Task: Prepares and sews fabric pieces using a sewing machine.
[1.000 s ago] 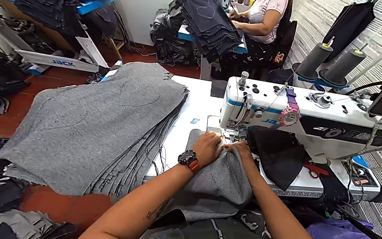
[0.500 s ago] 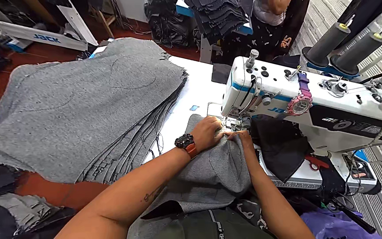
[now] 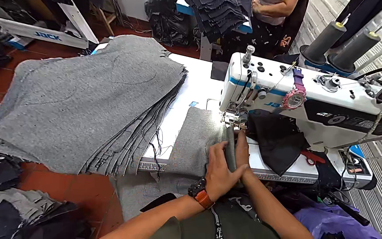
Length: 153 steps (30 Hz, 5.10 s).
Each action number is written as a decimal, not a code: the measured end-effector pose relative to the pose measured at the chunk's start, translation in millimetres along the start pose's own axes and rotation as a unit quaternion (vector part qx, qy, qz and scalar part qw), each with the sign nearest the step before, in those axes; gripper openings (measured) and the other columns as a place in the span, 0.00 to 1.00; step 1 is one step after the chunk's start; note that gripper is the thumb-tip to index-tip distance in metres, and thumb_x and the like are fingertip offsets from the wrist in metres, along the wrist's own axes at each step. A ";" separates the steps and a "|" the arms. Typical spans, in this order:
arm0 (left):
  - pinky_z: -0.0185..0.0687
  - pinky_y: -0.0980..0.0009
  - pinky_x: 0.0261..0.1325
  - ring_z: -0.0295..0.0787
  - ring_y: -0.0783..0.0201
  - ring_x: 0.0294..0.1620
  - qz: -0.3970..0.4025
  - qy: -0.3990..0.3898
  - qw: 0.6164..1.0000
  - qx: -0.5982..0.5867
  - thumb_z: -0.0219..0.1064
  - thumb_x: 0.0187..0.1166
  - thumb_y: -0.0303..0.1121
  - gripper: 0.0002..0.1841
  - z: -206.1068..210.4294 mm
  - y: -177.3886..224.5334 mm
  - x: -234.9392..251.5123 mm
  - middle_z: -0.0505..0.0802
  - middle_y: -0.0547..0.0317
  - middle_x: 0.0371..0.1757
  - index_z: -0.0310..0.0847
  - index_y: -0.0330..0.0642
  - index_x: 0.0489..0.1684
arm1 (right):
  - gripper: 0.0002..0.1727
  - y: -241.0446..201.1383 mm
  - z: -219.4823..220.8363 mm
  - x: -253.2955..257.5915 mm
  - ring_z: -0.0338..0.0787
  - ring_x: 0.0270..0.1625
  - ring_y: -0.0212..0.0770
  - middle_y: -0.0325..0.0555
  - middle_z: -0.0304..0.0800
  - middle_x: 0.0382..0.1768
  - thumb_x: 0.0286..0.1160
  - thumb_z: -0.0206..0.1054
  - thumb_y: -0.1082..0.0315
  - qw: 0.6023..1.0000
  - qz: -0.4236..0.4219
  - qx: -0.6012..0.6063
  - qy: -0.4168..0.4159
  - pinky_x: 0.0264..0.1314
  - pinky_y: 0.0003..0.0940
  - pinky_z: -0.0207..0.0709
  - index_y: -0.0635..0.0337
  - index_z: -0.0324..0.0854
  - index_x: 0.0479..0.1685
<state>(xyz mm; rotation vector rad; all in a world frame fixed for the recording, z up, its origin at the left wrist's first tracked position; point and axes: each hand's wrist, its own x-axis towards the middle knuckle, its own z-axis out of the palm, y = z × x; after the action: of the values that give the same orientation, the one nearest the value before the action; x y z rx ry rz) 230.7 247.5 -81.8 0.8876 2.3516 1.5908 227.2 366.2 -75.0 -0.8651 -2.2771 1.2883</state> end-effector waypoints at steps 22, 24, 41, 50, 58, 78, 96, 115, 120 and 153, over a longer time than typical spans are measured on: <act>0.77 0.49 0.51 0.88 0.45 0.38 0.409 -0.151 0.768 0.470 0.60 0.78 0.23 0.06 -102.6 -46.9 98.1 0.87 0.48 0.26 0.83 0.36 0.33 | 0.22 26.2 29.6 -85.8 0.76 0.83 0.49 0.50 0.83 0.75 0.73 0.75 0.63 0.889 -0.390 -0.180 -0.158 0.86 0.49 0.68 0.54 0.86 0.68; 0.76 0.47 0.63 0.88 0.44 0.47 0.418 -0.118 0.766 0.474 0.60 0.80 0.24 0.06 -101.6 -51.2 91.4 0.88 0.47 0.31 0.82 0.38 0.36 | 0.19 34.9 16.1 -88.6 0.84 0.73 0.46 0.47 0.88 0.66 0.76 0.73 0.64 0.906 -0.383 -0.146 -0.101 0.76 0.46 0.78 0.55 0.87 0.66; 0.82 0.51 0.44 0.88 0.45 0.47 0.400 -0.174 0.830 0.347 0.61 0.76 0.19 0.17 -102.0 -63.1 37.3 0.92 0.49 0.46 0.91 0.45 0.55 | 0.12 78.3 -3.2 -70.0 0.83 0.47 0.47 0.45 0.82 0.36 0.80 0.68 0.54 0.892 -0.387 -0.212 0.103 0.52 0.42 0.75 0.48 0.95 0.44; 0.85 0.54 0.45 0.90 0.49 0.45 0.383 -0.227 0.831 0.333 0.61 0.78 0.26 0.15 -83.3 -43.6 38.7 0.91 0.51 0.41 0.86 0.41 0.59 | 0.09 92.6 4.1 -63.2 0.86 0.51 0.47 0.43 0.86 0.33 0.76 0.71 0.61 0.869 -0.442 -0.172 0.141 0.58 0.41 0.76 0.53 0.94 0.41; 0.84 0.52 0.43 0.88 0.47 0.43 0.388 -0.255 0.825 0.322 0.63 0.78 0.22 0.14 -81.7 -34.3 50.7 0.89 0.48 0.41 0.92 0.43 0.55 | 0.10 94.8 4.9 -63.1 0.87 0.48 0.46 0.42 0.85 0.29 0.77 0.72 0.58 0.864 -0.447 -0.164 0.164 0.57 0.42 0.76 0.53 0.94 0.38; 0.85 0.60 0.71 0.93 0.54 0.63 0.421 -0.191 0.844 0.272 0.59 0.79 0.31 0.15 -69.7 -63.1 26.4 0.97 0.52 0.55 0.92 0.40 0.53 | 0.08 103.3 3.1 -64.8 0.85 0.47 0.42 0.39 0.85 0.29 0.76 0.74 0.58 0.850 -0.470 -0.151 0.181 0.57 0.40 0.71 0.50 0.94 0.39; 0.48 0.21 0.82 0.61 0.26 0.88 0.213 -0.055 0.881 0.419 0.70 0.63 0.29 0.36 -73.6 -52.6 34.0 0.77 0.47 0.86 0.78 0.50 0.81 | 0.10 77.6 -9.8 -46.7 0.88 0.42 0.42 0.44 0.92 0.37 0.78 0.66 0.71 0.870 -0.461 -0.158 0.068 0.46 0.37 0.80 0.57 0.94 0.41; 0.84 0.50 0.48 0.87 0.45 0.51 0.322 -0.160 0.870 0.336 0.66 0.72 0.25 0.16 -60.7 -55.2 55.0 0.90 0.50 0.51 0.89 0.48 0.56 | 0.10 78.4 -24.5 -48.3 0.89 0.55 0.43 0.41 0.91 0.41 0.78 0.64 0.72 0.882 -0.436 -0.175 0.032 0.58 0.38 0.83 0.54 0.93 0.40; 0.84 0.50 0.53 0.88 0.46 0.60 0.352 -0.184 0.868 0.300 0.68 0.69 0.25 0.20 -59.6 -59.2 61.7 0.91 0.52 0.64 0.89 0.48 0.60 | 0.10 75.0 -31.7 -49.9 0.82 0.77 0.51 0.46 0.92 0.60 0.79 0.63 0.74 0.887 -0.424 -0.185 -0.008 0.74 0.45 0.80 0.56 0.92 0.41; 0.81 0.47 0.63 0.86 0.45 0.65 0.540 -0.324 0.743 0.226 0.64 0.73 0.16 0.22 -84.9 -86.2 209.5 0.94 0.55 0.62 0.94 0.52 0.57 | 0.08 34.9 8.6 28.6 0.93 0.54 0.48 0.50 0.95 0.51 0.79 0.66 0.74 0.903 -0.372 -0.214 0.000 0.62 0.45 0.84 0.61 0.92 0.41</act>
<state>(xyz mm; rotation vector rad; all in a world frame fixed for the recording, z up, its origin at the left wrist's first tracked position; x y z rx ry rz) -9.6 275.2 -84.1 2.6983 1.6679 0.5363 212.4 393.7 -108.6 -0.0478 -2.5370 0.4536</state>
